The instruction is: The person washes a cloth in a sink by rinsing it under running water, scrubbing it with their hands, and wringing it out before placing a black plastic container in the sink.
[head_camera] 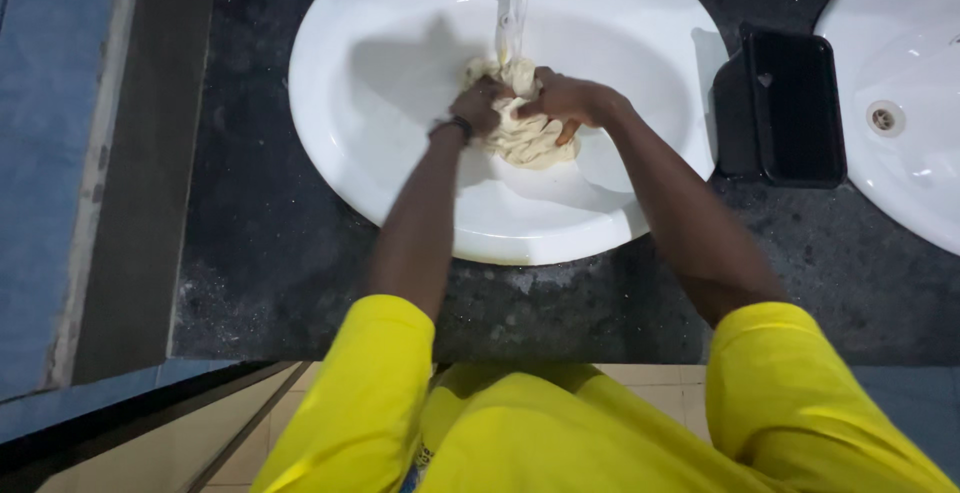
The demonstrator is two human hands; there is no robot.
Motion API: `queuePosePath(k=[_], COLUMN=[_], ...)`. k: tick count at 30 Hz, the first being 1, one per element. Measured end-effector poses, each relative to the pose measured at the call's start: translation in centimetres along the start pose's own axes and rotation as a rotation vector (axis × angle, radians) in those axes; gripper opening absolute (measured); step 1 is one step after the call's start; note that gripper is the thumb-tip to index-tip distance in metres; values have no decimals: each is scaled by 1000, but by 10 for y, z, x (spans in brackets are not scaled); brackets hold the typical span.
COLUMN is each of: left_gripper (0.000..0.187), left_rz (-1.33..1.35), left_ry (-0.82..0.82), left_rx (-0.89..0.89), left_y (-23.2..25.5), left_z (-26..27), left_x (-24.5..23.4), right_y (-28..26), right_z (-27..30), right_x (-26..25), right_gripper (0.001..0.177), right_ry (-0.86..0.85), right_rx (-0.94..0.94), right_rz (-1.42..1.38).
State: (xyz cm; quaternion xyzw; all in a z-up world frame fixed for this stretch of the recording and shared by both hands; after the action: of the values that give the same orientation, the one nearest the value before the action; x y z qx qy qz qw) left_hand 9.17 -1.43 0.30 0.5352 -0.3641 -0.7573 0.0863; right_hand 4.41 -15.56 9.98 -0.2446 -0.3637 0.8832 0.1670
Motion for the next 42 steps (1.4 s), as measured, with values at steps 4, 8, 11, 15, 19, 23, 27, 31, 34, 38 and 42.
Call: queuePosePath(k=[4,8,11,15,19,23,27,31,34,38,42], left_gripper=[57,40,45,32,27,50,47,37,41,60,41], left_rz=[522,648,841,437,40,64,266,96,167,388,-127], left_ry=[-216,-146,-169,460,490,544,318,200,221,345,86], left_rx=[-284,-461,-233,-374,-360,-395,-388,-324,-306,-461,-489], left_y=[-65,-119,-109,-64,4,24,9,-20,-45,-79,-83], left_z=[18,27,19,49,78,78,56,11,-2,15,13], left_x=[-12,-15,-8,-49,-75,-71,-38,-11,-5,-22,-27], right_y=[-16,-59,-84,-69,-58,-46,-27,-30,-45,-79,-92], right_z=[-24,-38,-21,-34,-46,-60,-39,-7,5,16,17], right_x=[35,90,73,50,47,33,12,18,39,52,60], right_gripper=[144,125,108,89,88,73,38,50,58,64,67], right_ry=[165,359,584,424,420,397,398,417,423,660,813], right_rx=[-57,-195,-549,-371,-289,-224,-119,-72,-131,-644,-812], right_rz=[505,885,1242,1326,1230,937,636,680,815,1025,1309])
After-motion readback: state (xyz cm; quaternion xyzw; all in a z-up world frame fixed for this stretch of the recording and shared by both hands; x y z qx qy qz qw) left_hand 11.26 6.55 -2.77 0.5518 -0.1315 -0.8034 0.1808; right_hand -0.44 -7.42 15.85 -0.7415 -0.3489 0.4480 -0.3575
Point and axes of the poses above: each hand's wrist, its own z-axis away from the middle knuckle, its own x-axis out of the palm, y = z × x, the point moved 9 cm from there along -z, towards the middle knuckle, and after that the axes turned 11 degrees about -y, right-handed, at the moved point
